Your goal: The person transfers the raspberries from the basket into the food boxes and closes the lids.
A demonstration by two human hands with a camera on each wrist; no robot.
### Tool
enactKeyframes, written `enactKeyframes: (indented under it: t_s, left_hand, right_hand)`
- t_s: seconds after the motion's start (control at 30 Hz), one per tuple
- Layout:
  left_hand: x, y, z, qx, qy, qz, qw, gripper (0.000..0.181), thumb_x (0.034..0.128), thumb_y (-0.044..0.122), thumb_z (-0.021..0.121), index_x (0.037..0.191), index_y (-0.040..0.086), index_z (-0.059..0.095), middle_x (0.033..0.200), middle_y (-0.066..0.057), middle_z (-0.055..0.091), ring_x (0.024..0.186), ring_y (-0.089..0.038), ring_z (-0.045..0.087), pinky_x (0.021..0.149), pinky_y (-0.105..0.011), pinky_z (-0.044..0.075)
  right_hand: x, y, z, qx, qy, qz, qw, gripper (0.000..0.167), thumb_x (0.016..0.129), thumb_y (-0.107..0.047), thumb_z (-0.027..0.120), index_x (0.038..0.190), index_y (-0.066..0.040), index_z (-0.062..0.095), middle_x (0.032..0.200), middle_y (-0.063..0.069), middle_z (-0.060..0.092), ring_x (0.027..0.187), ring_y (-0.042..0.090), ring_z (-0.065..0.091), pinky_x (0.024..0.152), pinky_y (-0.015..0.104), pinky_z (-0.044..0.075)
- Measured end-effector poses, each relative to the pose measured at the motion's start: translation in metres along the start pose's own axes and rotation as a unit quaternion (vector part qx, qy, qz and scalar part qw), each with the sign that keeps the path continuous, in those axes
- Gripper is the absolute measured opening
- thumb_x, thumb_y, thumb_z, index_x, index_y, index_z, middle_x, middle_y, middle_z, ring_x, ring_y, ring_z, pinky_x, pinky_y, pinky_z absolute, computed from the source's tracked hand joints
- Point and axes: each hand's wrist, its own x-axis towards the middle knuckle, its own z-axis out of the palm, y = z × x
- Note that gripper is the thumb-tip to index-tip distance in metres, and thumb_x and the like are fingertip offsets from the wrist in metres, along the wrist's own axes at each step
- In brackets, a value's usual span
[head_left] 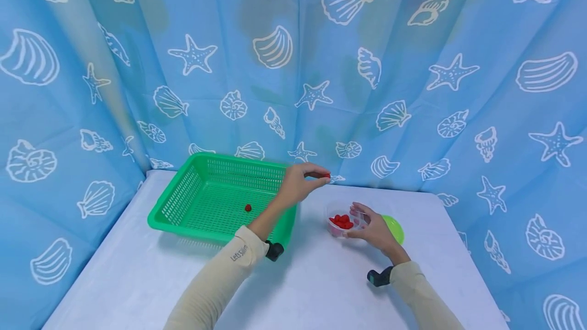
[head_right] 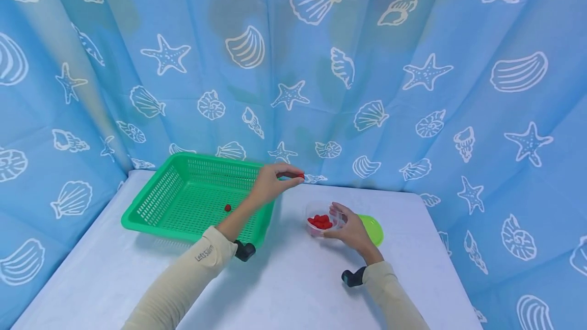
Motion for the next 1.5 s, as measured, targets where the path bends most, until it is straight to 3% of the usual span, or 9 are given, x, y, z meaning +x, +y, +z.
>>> enactKeyframes:
  t_s: [0.17,0.4,0.77,1.0,1.13,1.27,1.4,1.5]
  left_hand:
    - [-0.01,-0.004,0.027,-0.016,0.022,0.014,0.9995,0.02,0.0881,0.022,0.074,0.107,0.014,0.076,0.102,0.007,0.07,0.094,-0.006,0.063,0.078,-0.019,0.054]
    - [-0.023,-0.005,0.06,-0.003,0.053,-0.021,0.9984,0.027,0.0871,0.022,0.075,0.113,0.018,0.075,0.107,0.009,0.067,0.101,-0.005,0.061,0.079,-0.017,0.052]
    - [-0.03,-0.027,0.099,0.027,0.054,-0.044,0.9972,0.024,0.0863,0.016,0.076,0.11,0.013,0.075,0.107,0.003,0.07,0.102,-0.009,0.064,0.081,-0.019,0.052]
    - [-0.036,-0.046,0.112,0.035,0.062,-0.047,0.9963,0.021,0.0847,0.013,0.077,0.106,0.01,0.077,0.102,-0.001,0.073,0.097,-0.013,0.067,0.079,-0.018,0.053]
    - [-0.038,-0.056,0.117,0.056,0.052,-0.043,0.9961,0.021,0.0841,0.011,0.077,0.105,0.008,0.076,0.102,-0.003,0.073,0.097,-0.013,0.068,0.079,-0.017,0.052]
    - [-0.038,-0.063,0.119,0.112,0.03,-0.029,0.9928,0.022,0.0836,0.012,0.078,0.105,0.009,0.076,0.102,-0.002,0.072,0.096,-0.013,0.067,0.081,-0.017,0.052]
    - [-0.037,-0.064,0.122,0.182,-0.003,-0.019,0.9832,0.023,0.0839,0.015,0.078,0.107,0.014,0.076,0.103,0.002,0.072,0.098,-0.011,0.066,0.085,-0.017,0.05]
    - [-0.034,-0.063,0.122,0.21,-0.029,-0.021,0.977,0.024,0.0829,0.016,0.079,0.107,0.015,0.076,0.102,0.002,0.072,0.097,-0.011,0.065,0.085,-0.018,0.051]
  right_hand:
    - [0.0,0.005,0.001,0.004,0.004,-0.001,1.0,0.102,0.068,-0.036,0.089,0.151,-0.017,0.034,0.148,0.009,0.045,0.139,0.036,0.034,0.101,0.052,0.043]
    - [0.0,0.006,0.001,-0.006,0.012,0.008,0.9999,0.106,0.062,-0.042,0.091,0.15,-0.024,0.035,0.149,0.004,0.044,0.139,0.032,0.035,0.1,0.05,0.045]
    - [0.003,0.011,-0.009,-0.019,0.015,0.023,0.9995,0.108,0.062,-0.039,0.092,0.152,-0.022,0.034,0.152,0.008,0.036,0.138,0.036,0.031,0.098,0.055,0.045]
    - [0.004,0.011,-0.008,-0.013,0.011,0.017,0.9997,0.103,0.066,-0.034,0.091,0.152,-0.021,0.035,0.151,0.008,0.038,0.138,0.034,0.032,0.099,0.055,0.044]
    - [0.002,0.01,-0.008,-0.011,0.011,0.011,0.9998,0.103,0.066,-0.034,0.09,0.152,-0.019,0.035,0.15,0.008,0.041,0.139,0.034,0.033,0.101,0.054,0.042]
    - [0.002,0.009,-0.007,-0.003,0.01,0.009,0.9999,0.103,0.066,-0.034,0.09,0.151,-0.019,0.035,0.15,0.007,0.042,0.14,0.032,0.033,0.103,0.053,0.041]
    - [0.001,0.009,-0.007,0.0,0.007,0.008,0.9999,0.105,0.065,-0.037,0.09,0.152,-0.019,0.034,0.15,0.006,0.042,0.14,0.032,0.033,0.102,0.051,0.042]
    - [0.001,0.01,-0.008,-0.005,0.009,0.006,0.9999,0.106,0.065,-0.039,0.09,0.152,-0.019,0.034,0.15,0.006,0.042,0.14,0.032,0.033,0.102,0.05,0.042]
